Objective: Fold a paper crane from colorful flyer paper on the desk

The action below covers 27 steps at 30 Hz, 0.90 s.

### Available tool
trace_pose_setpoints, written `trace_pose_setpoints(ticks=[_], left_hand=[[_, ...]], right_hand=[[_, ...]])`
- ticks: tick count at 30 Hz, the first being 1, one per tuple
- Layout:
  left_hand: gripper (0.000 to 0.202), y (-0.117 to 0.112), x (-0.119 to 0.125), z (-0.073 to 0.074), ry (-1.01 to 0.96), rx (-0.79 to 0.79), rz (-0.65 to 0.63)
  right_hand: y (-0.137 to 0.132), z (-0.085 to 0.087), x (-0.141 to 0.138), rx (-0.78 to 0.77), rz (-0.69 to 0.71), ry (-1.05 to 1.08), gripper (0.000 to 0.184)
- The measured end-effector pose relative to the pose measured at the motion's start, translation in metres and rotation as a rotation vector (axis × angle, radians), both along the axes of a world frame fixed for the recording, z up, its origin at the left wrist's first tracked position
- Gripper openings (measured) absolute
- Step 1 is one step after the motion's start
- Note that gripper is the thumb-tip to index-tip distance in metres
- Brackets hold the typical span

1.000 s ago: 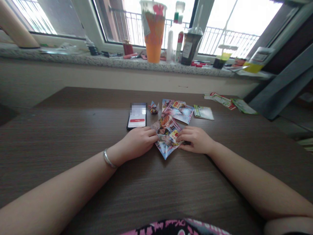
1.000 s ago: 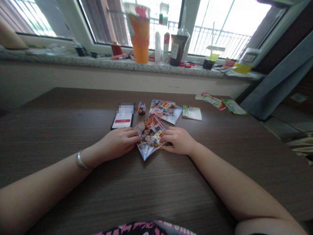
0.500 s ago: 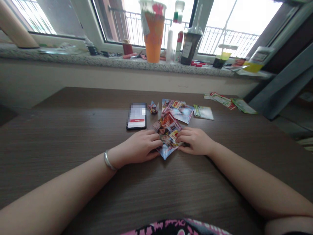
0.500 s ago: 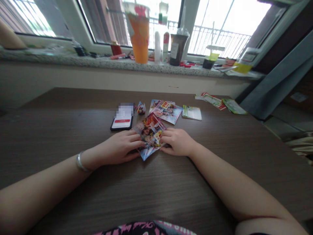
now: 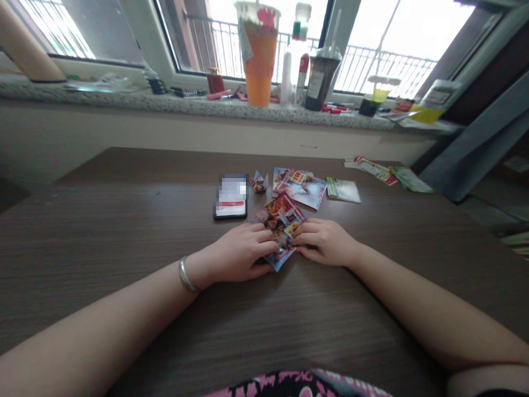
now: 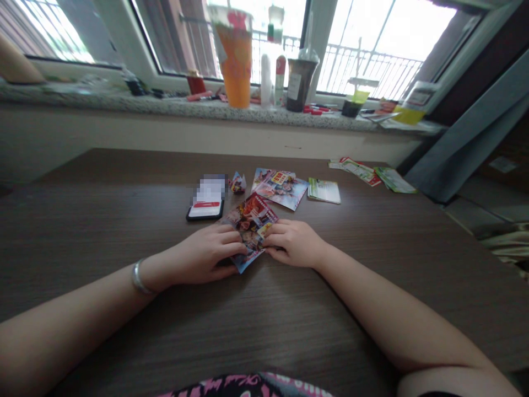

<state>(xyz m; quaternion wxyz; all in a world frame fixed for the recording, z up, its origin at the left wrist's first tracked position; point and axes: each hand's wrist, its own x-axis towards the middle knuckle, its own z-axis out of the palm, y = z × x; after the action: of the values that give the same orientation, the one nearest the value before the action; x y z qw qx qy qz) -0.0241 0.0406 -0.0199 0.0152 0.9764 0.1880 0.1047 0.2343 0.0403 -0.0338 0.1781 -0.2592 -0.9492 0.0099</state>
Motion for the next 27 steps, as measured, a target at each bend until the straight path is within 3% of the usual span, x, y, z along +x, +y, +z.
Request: trace_pose_setpoints(ticks=[9,18,27], left_hand=[[0.024,-0.006,0.004,0.003,0.05,0.01,0.039],[0.026,-0.006,0.004,0.002,-0.039,0.026,0.099],[0.023,-0.004,0.005,-0.001,-0.115,-0.07,0.214]], right_hand=[[-0.005,0.002,-0.01,0.035,-0.062,-0.046,0.016],[-0.004,0.002,-0.01,0.036,-0.023,-0.04,0.017],[-0.004,0.001,-0.01,0.066,-0.021,-0.05,0.018]])
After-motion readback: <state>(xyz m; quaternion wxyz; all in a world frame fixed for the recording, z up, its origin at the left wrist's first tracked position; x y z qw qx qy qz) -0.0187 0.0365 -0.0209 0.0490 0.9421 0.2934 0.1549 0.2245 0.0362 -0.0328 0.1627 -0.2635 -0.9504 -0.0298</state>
